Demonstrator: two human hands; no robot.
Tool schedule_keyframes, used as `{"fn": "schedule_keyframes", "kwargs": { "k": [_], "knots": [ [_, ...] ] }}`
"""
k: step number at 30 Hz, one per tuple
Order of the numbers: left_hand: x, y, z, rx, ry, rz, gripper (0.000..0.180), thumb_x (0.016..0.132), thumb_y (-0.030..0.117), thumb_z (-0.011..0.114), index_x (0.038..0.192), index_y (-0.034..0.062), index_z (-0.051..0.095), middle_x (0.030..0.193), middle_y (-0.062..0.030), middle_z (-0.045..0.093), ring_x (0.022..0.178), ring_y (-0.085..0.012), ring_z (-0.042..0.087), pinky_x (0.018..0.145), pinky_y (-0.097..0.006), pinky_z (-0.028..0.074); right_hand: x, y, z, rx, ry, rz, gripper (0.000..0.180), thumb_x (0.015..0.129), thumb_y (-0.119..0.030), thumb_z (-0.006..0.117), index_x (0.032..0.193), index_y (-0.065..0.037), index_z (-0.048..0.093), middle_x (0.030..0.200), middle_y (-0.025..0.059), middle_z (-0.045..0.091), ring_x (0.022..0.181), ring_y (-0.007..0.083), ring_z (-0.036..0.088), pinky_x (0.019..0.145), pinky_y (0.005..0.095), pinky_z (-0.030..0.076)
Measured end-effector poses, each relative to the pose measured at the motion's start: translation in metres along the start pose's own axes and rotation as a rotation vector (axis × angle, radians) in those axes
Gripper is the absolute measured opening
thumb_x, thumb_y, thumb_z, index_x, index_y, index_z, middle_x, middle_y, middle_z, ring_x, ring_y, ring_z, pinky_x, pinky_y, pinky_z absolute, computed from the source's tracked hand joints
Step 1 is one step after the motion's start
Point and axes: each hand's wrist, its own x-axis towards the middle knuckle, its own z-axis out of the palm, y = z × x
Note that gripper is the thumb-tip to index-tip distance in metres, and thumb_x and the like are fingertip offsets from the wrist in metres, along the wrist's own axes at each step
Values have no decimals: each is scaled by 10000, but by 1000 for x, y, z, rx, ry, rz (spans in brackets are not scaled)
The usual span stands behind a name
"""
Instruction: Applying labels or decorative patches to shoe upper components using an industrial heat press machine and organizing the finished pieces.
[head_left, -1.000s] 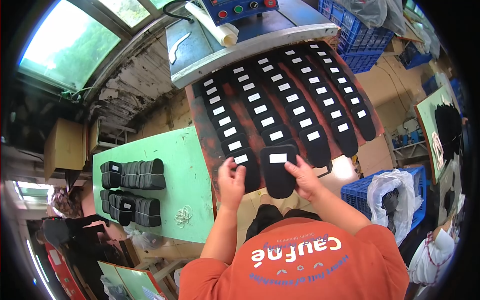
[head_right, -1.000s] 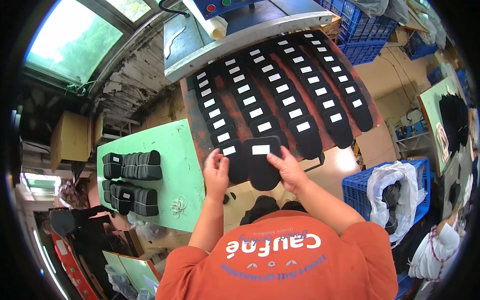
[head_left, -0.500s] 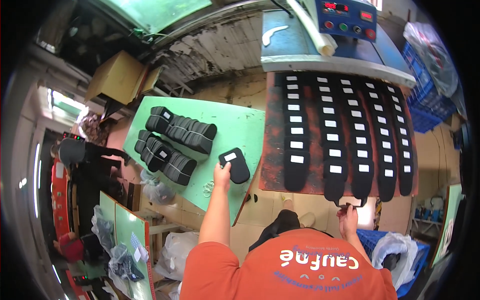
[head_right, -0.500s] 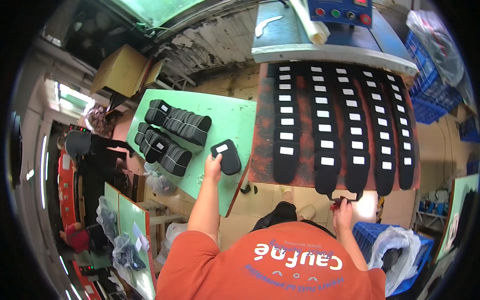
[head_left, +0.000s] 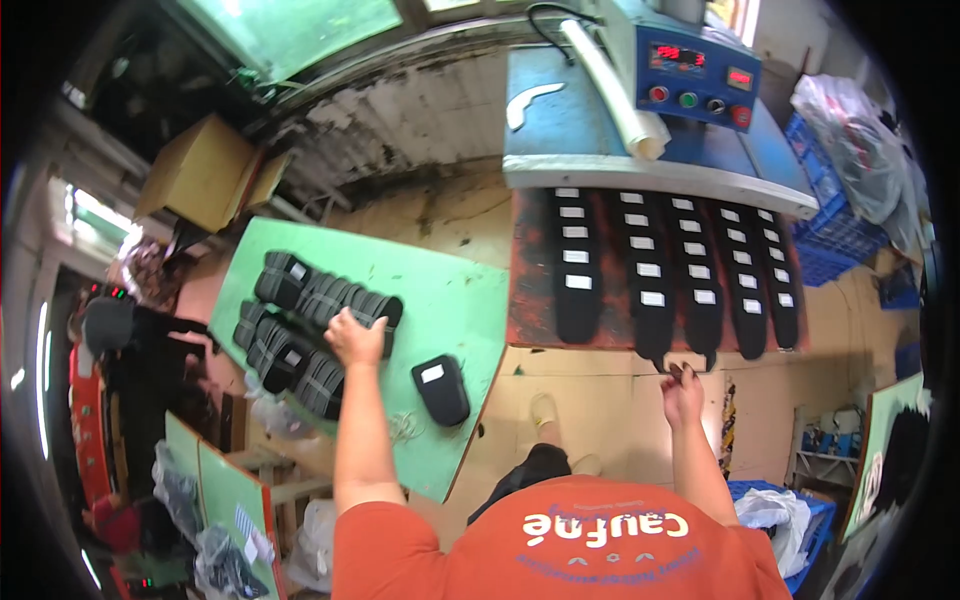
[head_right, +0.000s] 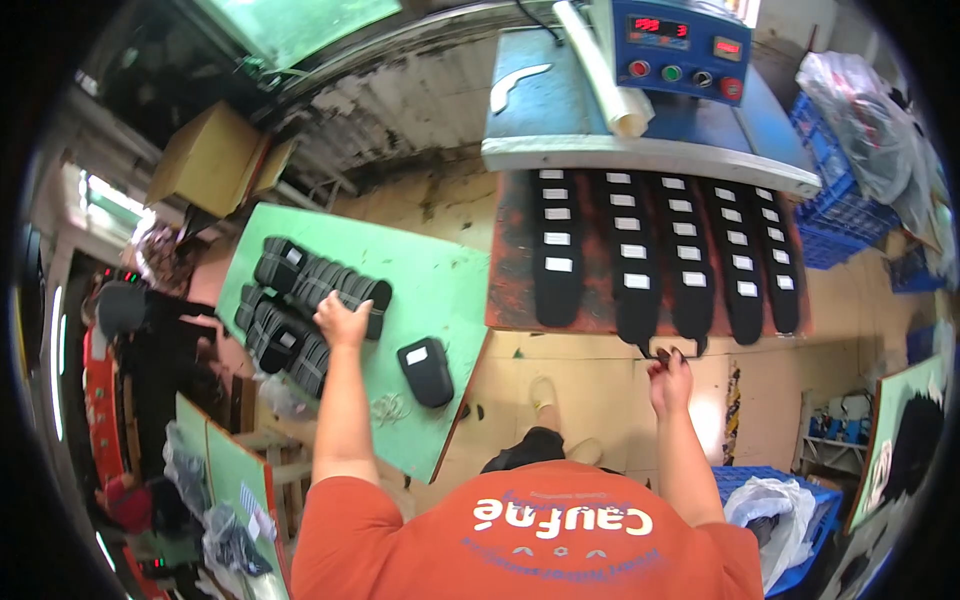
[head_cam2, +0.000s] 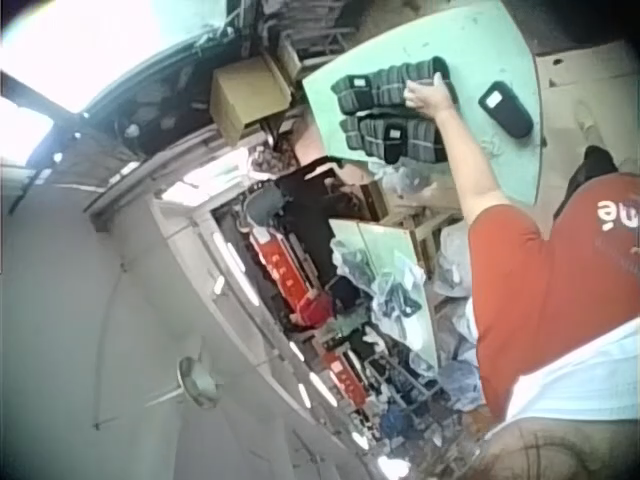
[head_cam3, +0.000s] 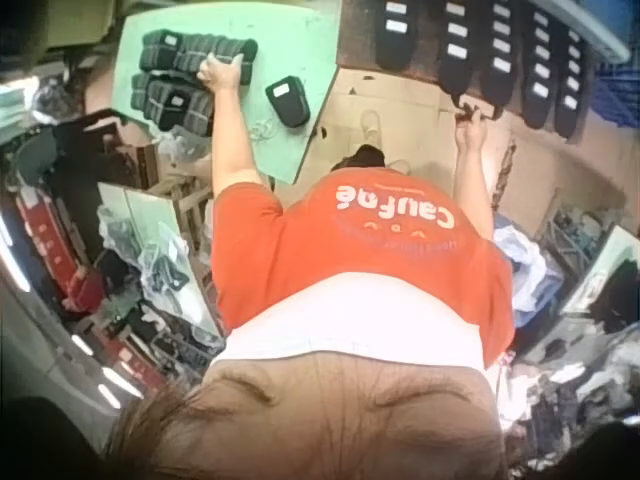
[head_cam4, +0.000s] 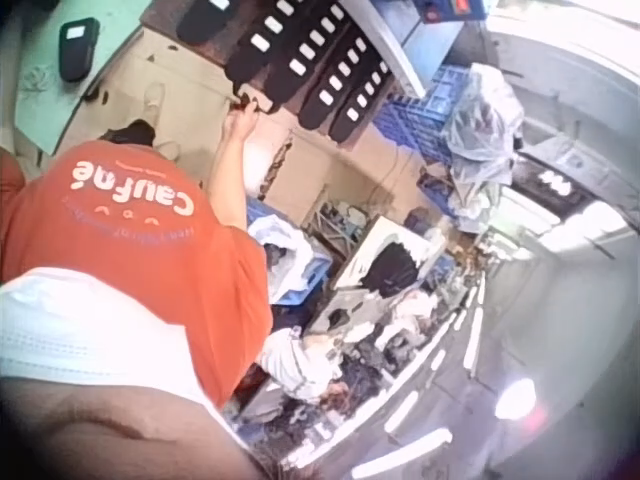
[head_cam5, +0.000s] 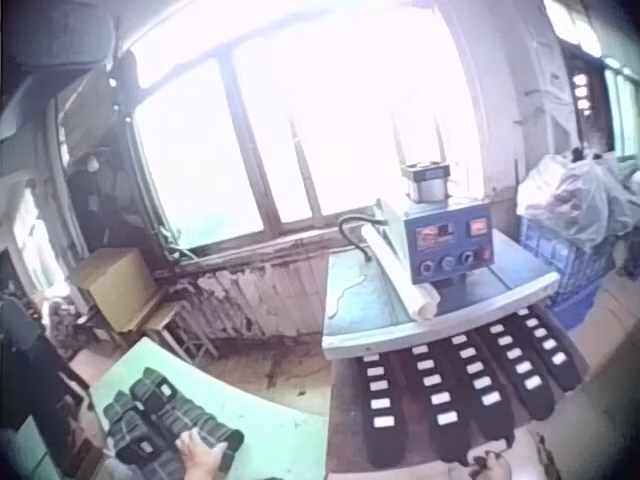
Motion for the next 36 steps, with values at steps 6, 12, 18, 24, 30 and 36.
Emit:
{"fn": "schedule_keyframes", "kwargs": {
  "k": [6, 12, 18, 24, 30, 36],
  "knots": [
    [5, -37, 16, 103, -450, -47, 1121, 533, 532, 764, 1386, 54, 216, 1415, -261, 208, 1334, -374, 154, 1079, -450, 157, 53, 1, 20, 95, -77, -65, 150, 943, -220, 441, 960, -82, 499, 871, 62, 571, 676, 169, 499, 648, 333, 447],
    [-27, -34, 24, 197, -331, 88, 940, 514, 509, 759, 1259, 62, 400, 1216, -224, 428, 1185, -377, 343, 1028, -437, 246, 108, -11, 54, 25, -54, -168, 114, 920, -165, 483, 922, -56, 516, 804, 60, 564, 639, 175, 524, 631, 345, 471],
    [-20, -39, 30, 203, -476, 18, 1126, 493, 470, 780, 1391, 95, 213, 1276, -244, 387, 1196, -381, 349, 1020, -442, 257, 160, -24, 105, -9, 68, -161, 119, 915, -152, 485, 916, -35, 508, 707, 68, 553, 555, 195, 558, 566, 361, 515],
    [-45, -27, -2, -192, -247, -138, 1087, 520, 354, 790, 1391, 90, 196, 1253, -246, 417, 1169, -408, 371, 1005, -466, 284, 179, -28, 122, -99, 122, -217, 129, 916, -134, 472, 980, -24, 495, 758, 85, 570, 552, 198, 578, 525, 342, 525],
    [-99, 43, -69, -446, 170, 371, 1052, 520, 274, 810, 1341, -54, 241, 1298, -257, 364, 1193, -409, 327, 1027, -440, 238, 187, -25, 125, -102, 132, -157, 182, 913, -178, 496, 1054, -64, 477, 797, 86, 575, 531, 209, 579, 492, 332, 527],
    [-130, 186, -107, -479, 182, 1104, 637, 511, 206, 789, 1074, 91, 513, 1281, -187, 388, 1196, -373, 360, 1007, -481, 270, 126, -23, 158, -328, -378, 733, 904, 679, -773, 444, 1342, -175, 304, 1180, 228, 430, 1045, 372, 479, 876, 542, 382]
  ]
}}
